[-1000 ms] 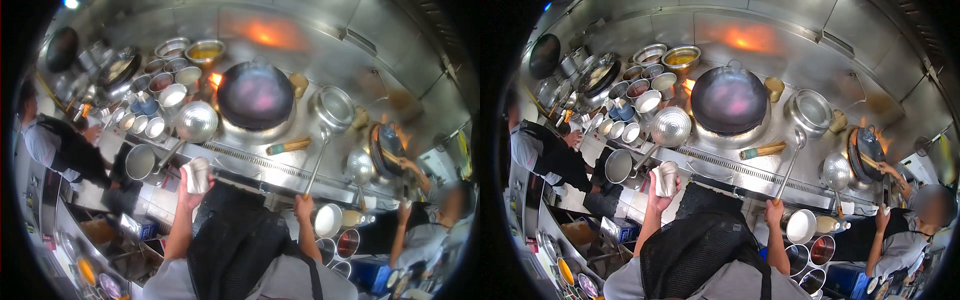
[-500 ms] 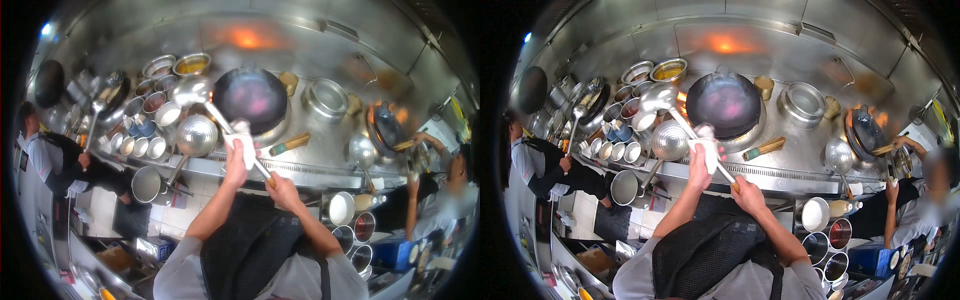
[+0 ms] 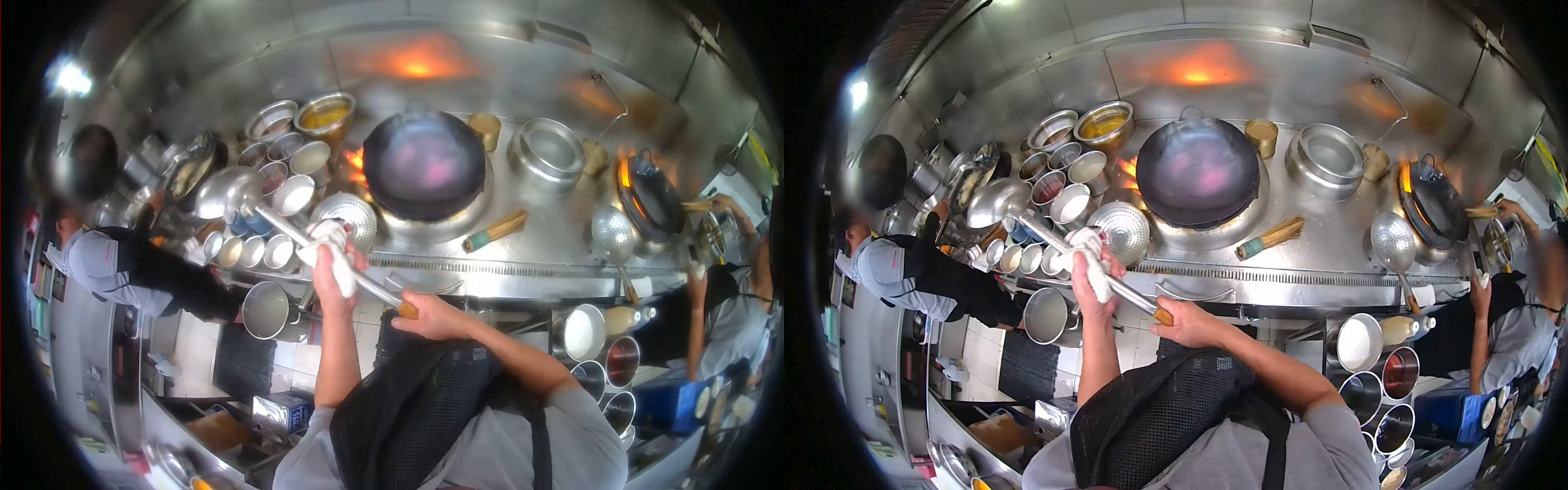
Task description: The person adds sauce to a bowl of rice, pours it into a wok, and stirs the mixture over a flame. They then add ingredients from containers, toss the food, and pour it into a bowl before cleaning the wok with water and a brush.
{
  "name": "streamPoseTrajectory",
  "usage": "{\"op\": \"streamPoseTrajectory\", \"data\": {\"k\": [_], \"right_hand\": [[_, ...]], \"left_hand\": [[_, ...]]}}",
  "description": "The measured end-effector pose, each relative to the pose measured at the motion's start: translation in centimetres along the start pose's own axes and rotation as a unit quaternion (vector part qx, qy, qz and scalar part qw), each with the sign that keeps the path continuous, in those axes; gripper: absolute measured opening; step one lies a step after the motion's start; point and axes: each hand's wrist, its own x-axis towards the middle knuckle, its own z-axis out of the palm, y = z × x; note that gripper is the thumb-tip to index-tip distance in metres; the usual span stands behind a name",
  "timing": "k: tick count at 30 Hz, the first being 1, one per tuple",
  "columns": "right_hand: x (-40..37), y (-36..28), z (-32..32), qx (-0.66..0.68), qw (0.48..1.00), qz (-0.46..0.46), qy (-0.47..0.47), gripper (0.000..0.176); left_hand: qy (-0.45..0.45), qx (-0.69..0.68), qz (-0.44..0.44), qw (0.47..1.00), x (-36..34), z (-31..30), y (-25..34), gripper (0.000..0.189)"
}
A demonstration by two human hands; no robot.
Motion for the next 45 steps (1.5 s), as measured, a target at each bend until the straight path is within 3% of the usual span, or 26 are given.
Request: {"op": "streamPoseTrajectory", "data": {"k": [4, 12, 16, 18, 20, 22, 25, 29, 31, 35, 45], "right_hand": [[-0.6, -0.6, 0.2, -0.017, 0.999, -0.036, -0.017, 0.038], [-1.3, 0.2, 0.1, -0.015, 1.000, -0.016, -0.016, 0.037], [-1.9, 1.0, 0.2, -0.018, 1.000, -0.013, 0.007, 0.035], [-2.3, 1.9, 0.1, -0.022, 1.000, -0.015, 0.015, 0.033], [-2.9, 2.8, -0.4, -0.087, 0.993, 0.009, 0.079, 0.030], [-3.4, 4.8, -0.7, -0.121, 0.988, 0.012, 0.095, 0.029], [-4.2, 6.9, -0.6, -0.192, 0.971, 0.021, 0.144, 0.032], [-5.1, 6.0, -1.0, -0.198, 0.970, 0.046, 0.134, 0.035], [-5.1, 6.0, -1.1, -0.208, 0.971, 0.014, 0.120, 0.039], [-4.9, 7.0, -1.3, -0.186, 0.977, 0.004, 0.099, 0.041], [-4.4, 8.5, -1.7, -0.178, 0.980, -0.044, 0.075, 0.043]], "left_hand": [[-0.056, 0.049, 0.026, 0.997, 0.0, 0.3, 1.4, 0.060], [0.017, 0.075, 0.012, 0.997, 0.1, 2.1, 1.7, 0.078], [-0.012, 0.097, 0.010, 0.995, -0.3, 1.6, 1.3, 0.079], [0.019, 0.108, -0.044, 0.993, -0.8, 1.6, 0.8, 0.076], [-0.066, 0.114, -0.059, 0.990, -1.0, 0.1, 0.7, 0.068], [-0.031, 0.079, -0.061, 0.995, -1.5, 2.0, 1.1, 0.049], [-0.055, 0.074, -0.096, 0.991, -2.3, 0.7, 0.5, 0.044], [-0.050, 0.085, -0.104, 0.990, -2.8, -0.5, -0.4, 0.047], [-0.006, 0.100, -0.089, 0.991, -2.8, -0.6, -0.9, 0.047], [-0.005, 0.114, -0.053, 0.992, -2.9, 0.4, -1.0, 0.052], [0.109, 0.055, -0.040, 0.992, -2.5, -0.8, -3.2, 0.038]]}}
